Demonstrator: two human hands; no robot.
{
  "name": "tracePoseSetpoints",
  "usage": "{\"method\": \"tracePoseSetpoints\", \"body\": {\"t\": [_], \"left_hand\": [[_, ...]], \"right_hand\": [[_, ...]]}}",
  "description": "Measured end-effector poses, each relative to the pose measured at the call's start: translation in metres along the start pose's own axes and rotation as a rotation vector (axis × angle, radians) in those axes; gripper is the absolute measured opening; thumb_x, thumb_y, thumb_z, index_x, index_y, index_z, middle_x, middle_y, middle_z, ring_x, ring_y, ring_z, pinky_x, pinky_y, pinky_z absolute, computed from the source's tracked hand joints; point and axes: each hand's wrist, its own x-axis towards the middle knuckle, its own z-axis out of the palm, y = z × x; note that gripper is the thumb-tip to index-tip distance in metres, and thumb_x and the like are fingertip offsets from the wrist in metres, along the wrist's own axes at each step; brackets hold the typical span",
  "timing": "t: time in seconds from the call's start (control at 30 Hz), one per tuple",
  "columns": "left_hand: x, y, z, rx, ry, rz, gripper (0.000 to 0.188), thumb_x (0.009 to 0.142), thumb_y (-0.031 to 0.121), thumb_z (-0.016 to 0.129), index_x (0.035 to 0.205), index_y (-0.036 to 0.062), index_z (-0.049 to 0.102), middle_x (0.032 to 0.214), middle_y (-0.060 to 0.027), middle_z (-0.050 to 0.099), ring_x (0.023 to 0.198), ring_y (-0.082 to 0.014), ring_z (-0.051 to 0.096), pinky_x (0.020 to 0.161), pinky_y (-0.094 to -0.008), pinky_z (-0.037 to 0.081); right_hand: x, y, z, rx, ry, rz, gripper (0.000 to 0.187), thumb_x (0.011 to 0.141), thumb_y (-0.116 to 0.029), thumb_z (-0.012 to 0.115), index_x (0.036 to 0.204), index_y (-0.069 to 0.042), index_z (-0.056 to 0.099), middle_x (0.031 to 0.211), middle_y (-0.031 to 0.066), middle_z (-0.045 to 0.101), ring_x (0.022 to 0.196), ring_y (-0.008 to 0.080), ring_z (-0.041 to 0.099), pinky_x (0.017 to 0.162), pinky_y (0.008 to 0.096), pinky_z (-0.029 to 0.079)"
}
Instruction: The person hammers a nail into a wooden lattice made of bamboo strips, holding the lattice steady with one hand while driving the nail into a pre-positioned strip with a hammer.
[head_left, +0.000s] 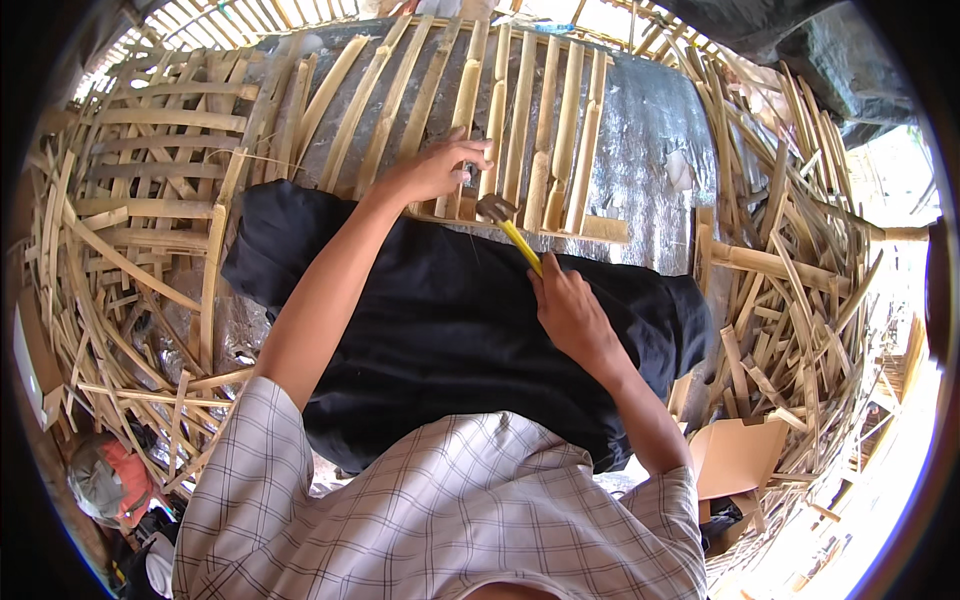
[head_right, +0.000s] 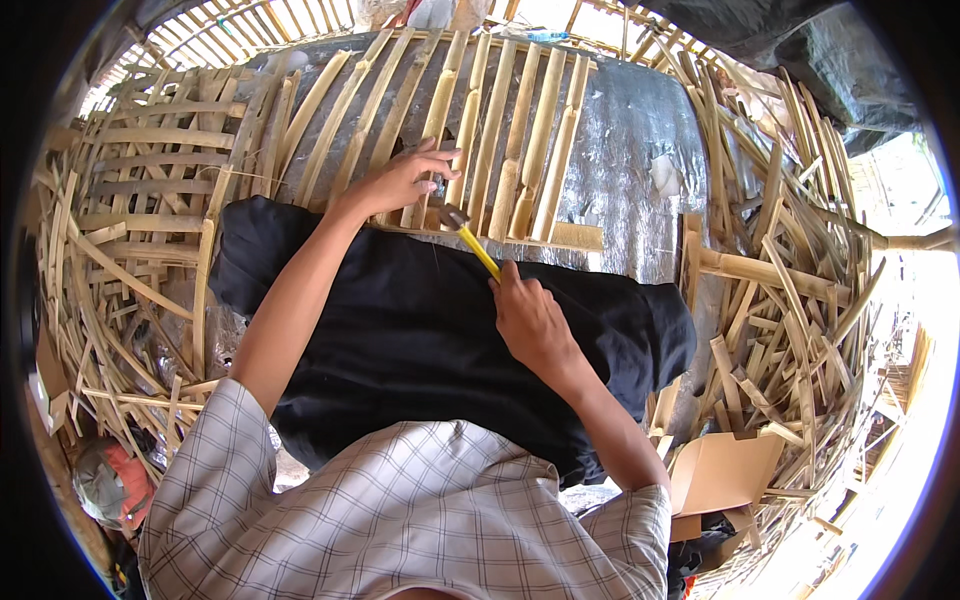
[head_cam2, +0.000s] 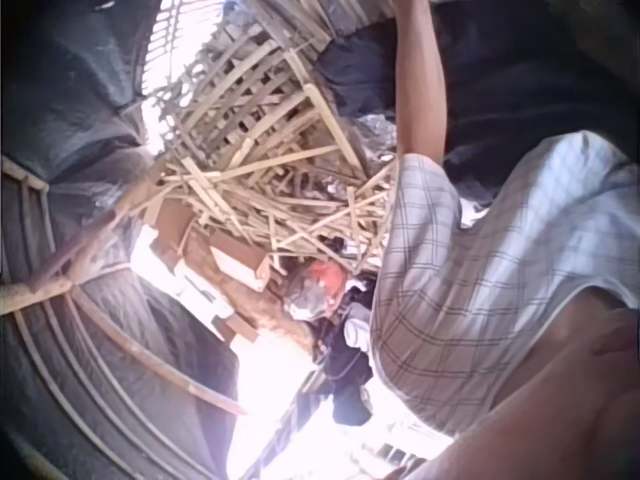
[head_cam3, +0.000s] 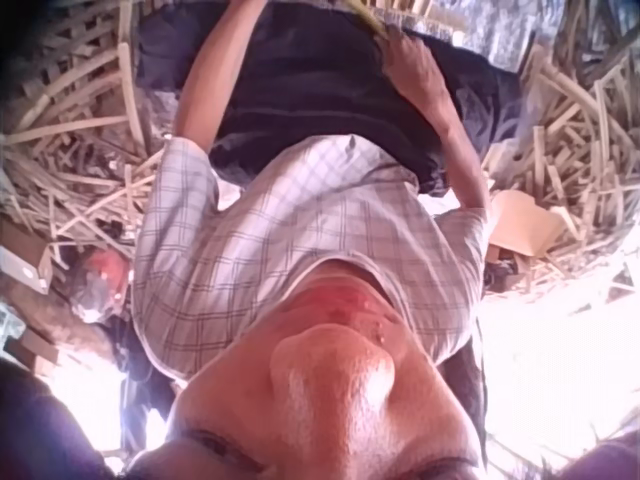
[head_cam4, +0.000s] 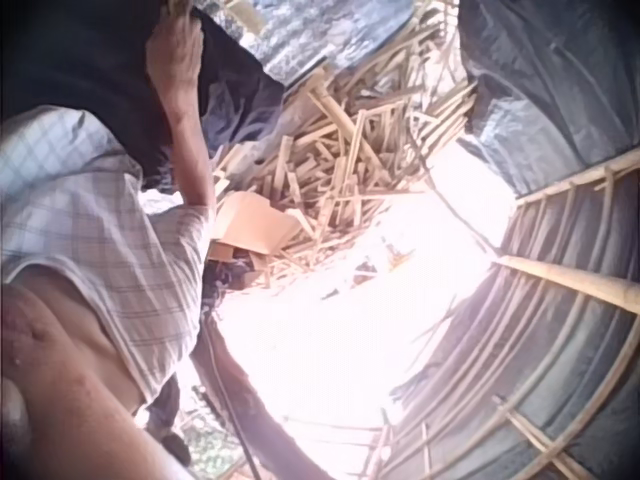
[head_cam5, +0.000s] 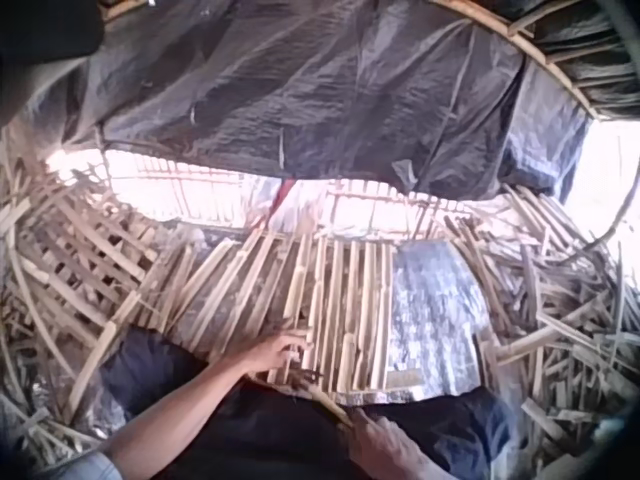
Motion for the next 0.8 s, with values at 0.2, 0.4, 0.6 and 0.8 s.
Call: {"method": "tracePoseSetpoints", "body": {"t": [0.2, 0.4, 0.6, 0.8], "left_hand": [[-0.008, 0.001, -0.006, -0.021, -0.004, -0.046, 0.036, 0.097, -0.003, 0.063, 0.128, 0.0122, 0.071, 0.167, 0.0003, 0.042, 0.161, -0.0363, 0.020, 0.133, -0.0488, 0.021], [-0.001, 0.001, 0.000, 0.036, 0.003, -0.004, 0.041, 0.096, -0.003, 0.059, 0.130, 0.0162, 0.072, 0.167, 0.0050, 0.042, 0.159, -0.0364, 0.026, 0.131, -0.0494, 0.028], [-0.007, 0.003, -0.005, -0.033, 0.018, -0.043, 0.038, 0.097, -0.002, 0.062, 0.130, 0.0141, 0.072, 0.167, 0.0019, 0.041, 0.161, -0.0355, 0.019, 0.133, -0.0492, 0.020], [0.001, 0.005, -0.003, 0.007, -0.013, -0.014, 0.038, 0.097, -0.003, 0.058, 0.127, 0.0140, 0.073, 0.168, 0.0032, 0.040, 0.160, -0.0365, 0.022, 0.133, -0.0511, 0.025]], "right_hand": [[0.019, -0.032, -0.035, 0.284, 0.205, -0.001, 0.024, 0.106, -0.014, 0.061, 0.114, 0.008, 0.053, 0.071, 0.0311, 0.061, 0.069, 0.0533, 0.060, 0.057, 0.0581, 0.043], [0.002, -0.007, -0.006, 0.044, 0.086, -0.129, 0.022, 0.105, -0.009, 0.061, 0.111, 0.009, 0.050, 0.068, 0.0292, 0.062, 0.064, 0.0538, 0.060, 0.057, 0.0577, 0.043], [0.011, -0.042, -0.038, 0.205, 0.171, -0.089, 0.021, 0.106, -0.010, 0.060, 0.107, 0.006, 0.047, 0.068, 0.0309, 0.059, 0.069, 0.0546, 0.060, 0.055, 0.0558, 0.042], [-0.002, 0.000, 0.004, -0.099, -0.007, -0.057, 0.018, 0.107, -0.011, 0.058, 0.108, 0.005, 0.049, 0.067, 0.0302, 0.060, 0.068, 0.0547, 0.060, 0.055, 0.0600, 0.042]]}}
